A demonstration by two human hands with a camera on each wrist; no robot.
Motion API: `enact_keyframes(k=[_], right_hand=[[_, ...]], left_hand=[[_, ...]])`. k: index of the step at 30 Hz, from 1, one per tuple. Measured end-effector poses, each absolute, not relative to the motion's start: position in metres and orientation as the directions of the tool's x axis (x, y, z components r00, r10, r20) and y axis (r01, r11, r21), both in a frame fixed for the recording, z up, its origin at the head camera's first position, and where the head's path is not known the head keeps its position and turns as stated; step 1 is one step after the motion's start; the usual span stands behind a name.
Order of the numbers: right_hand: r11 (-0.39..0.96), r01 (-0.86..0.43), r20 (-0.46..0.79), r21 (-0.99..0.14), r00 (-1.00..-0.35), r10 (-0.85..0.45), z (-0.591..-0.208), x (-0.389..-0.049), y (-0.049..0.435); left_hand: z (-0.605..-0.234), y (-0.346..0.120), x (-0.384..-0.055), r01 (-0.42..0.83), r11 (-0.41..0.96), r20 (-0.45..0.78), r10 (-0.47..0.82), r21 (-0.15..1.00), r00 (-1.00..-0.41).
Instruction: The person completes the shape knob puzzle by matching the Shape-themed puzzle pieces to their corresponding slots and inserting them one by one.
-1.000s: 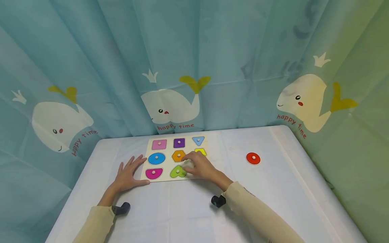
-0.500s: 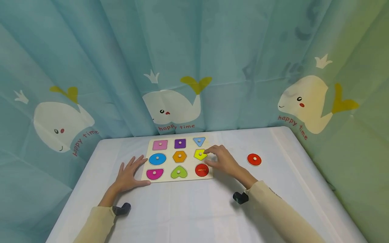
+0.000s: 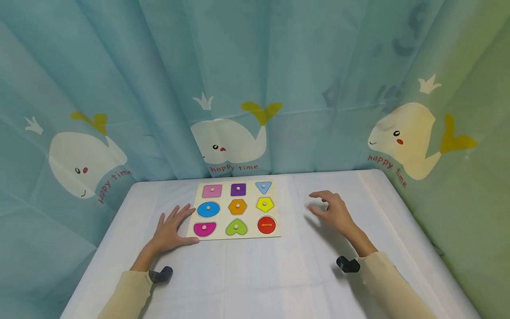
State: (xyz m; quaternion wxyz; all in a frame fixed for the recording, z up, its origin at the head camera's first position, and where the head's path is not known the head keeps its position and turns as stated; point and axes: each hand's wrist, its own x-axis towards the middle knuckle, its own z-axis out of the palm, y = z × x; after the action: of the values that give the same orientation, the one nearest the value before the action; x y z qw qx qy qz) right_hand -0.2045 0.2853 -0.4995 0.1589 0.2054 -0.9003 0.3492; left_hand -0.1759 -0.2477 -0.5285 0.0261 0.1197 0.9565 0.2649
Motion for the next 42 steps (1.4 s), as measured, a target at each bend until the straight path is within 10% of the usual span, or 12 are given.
enact_keyframes(k=[22, 42], right_hand=[[0.758, -0.142, 0.160, -0.636, -0.986, -0.050, -0.516, -0.188, 0.345], [0.745, -0.109, 0.124, -0.658, -0.992, -0.036, -0.525, -0.188, 0.354]], left_hand=[[-0.532, -0.248, -0.178, 0.213, 0.840, 0.004, 0.243, 0.499, -0.970], [-0.534, -0.249, -0.178, 0.210, 0.848, 0.006, 0.237, 0.487, -0.971]])
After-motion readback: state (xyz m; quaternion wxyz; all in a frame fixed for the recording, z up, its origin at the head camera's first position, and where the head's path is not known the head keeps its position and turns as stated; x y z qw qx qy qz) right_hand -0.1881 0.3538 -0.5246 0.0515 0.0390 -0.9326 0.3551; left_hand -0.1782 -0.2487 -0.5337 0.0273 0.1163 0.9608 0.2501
